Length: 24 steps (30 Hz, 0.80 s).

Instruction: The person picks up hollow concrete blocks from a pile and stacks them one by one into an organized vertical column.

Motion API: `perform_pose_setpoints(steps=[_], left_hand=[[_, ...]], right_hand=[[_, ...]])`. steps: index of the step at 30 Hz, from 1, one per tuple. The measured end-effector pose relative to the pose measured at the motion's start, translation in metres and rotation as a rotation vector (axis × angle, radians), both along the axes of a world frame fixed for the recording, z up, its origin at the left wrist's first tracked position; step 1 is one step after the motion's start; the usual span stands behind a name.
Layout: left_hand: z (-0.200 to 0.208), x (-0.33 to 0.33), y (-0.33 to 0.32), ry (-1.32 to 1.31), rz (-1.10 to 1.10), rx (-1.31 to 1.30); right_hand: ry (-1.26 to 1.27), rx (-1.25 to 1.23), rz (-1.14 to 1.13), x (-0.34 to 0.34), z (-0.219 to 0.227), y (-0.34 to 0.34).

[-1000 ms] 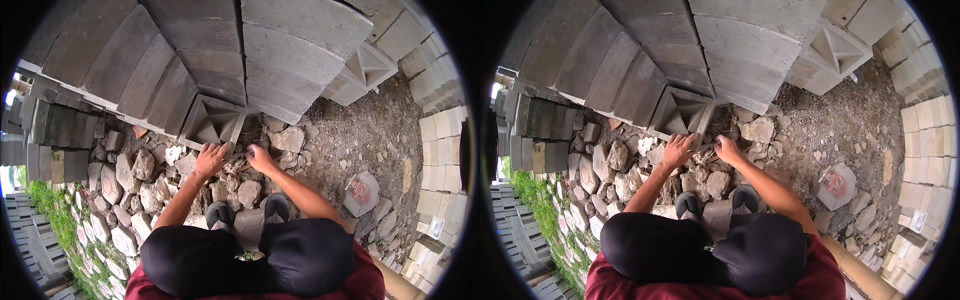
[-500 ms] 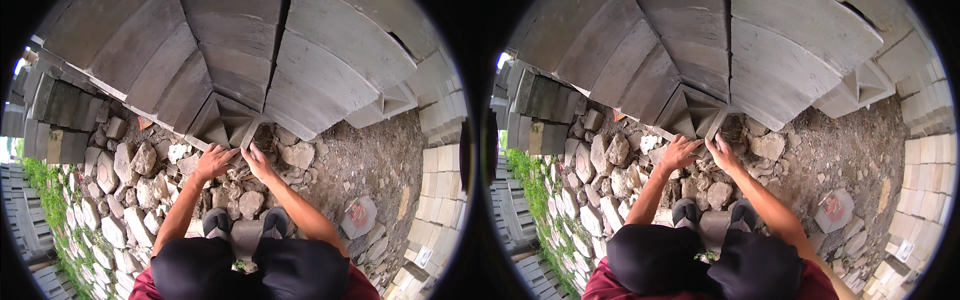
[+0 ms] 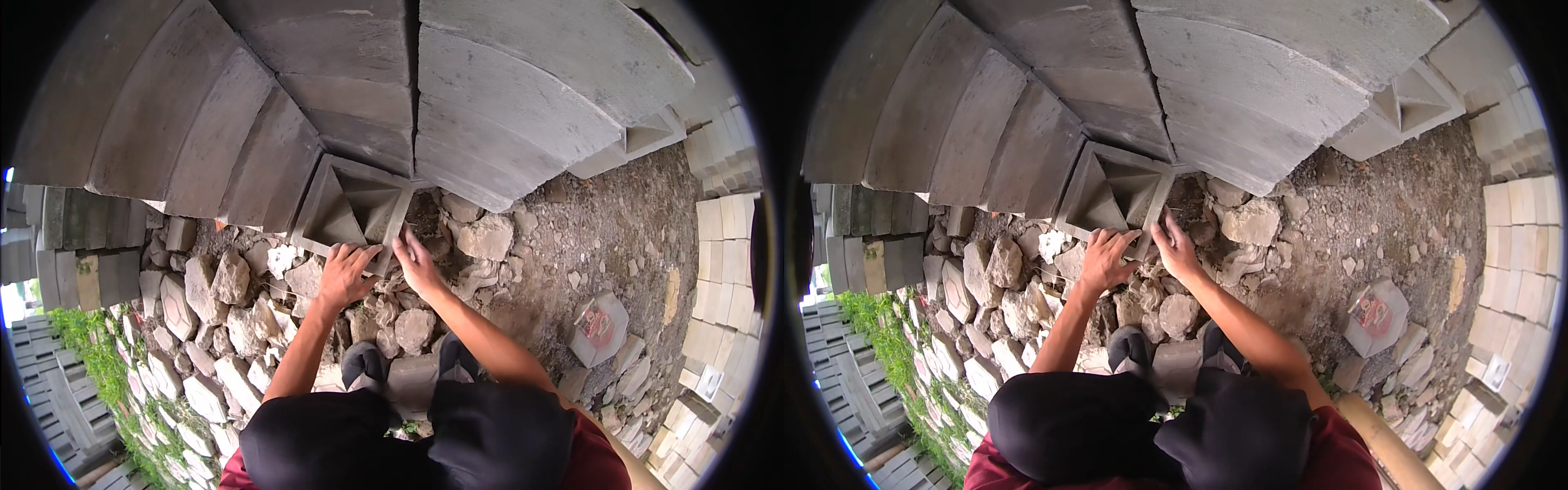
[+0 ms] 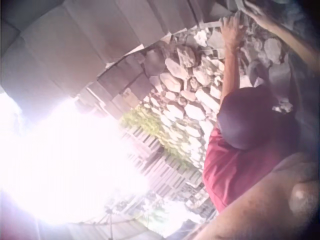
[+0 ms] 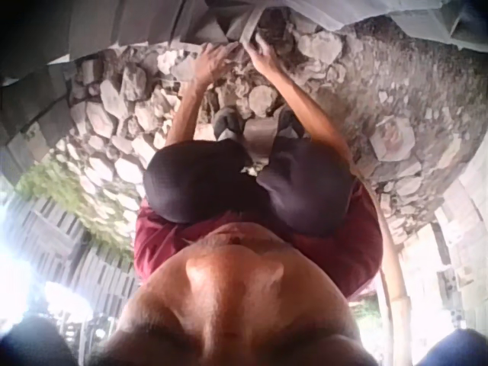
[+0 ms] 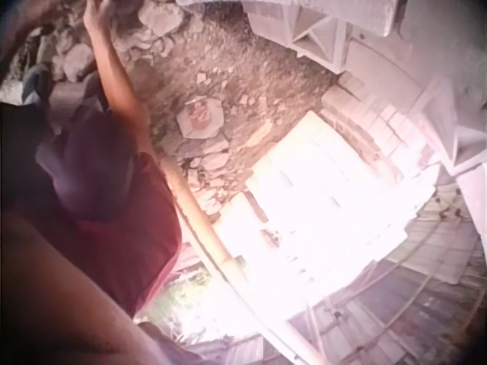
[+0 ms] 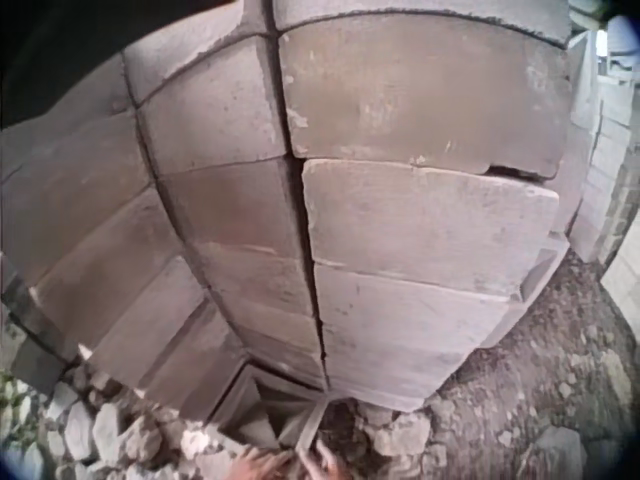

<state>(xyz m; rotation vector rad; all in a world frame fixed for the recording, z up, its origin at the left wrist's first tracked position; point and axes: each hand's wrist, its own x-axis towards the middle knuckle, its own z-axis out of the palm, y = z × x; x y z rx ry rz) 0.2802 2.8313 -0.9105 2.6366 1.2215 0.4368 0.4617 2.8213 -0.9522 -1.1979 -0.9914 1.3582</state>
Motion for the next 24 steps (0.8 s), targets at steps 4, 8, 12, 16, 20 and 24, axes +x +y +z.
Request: perform_pose_setpoints(steps=[4,8,12,16,20,24], left_hand=[[0.025,0.035,0.006,-0.067,0.160,-0.184],[0.025,0.062,0.019,0.067,0.349,-0.279],[0.015,0.065,0.037,0.315,0.307,-0.320],[0.012,0.062,0.040,0.243,0.254,-0.324],[0.012,0.054,0.035,0.127,0.281,-0.319],[0.018,0.044,0.033,-0.048,0.260,-0.228]], right_hand=[[0.154,-0.340,-0.108,0.031,-0.055,0.001],[0.191,-0.406,-0.144,0.043,-0.026,-0.002],[0.174,-0.391,-0.041,0.045,-0.021,-0.010],[0.054,-0.398,0.080,0.056,-0.022,-0.021],[0.017,-0.417,0.095,0.058,-0.024,-0.043],[0.012,-0.424,0.083,0.067,-0.024,-0.056]])
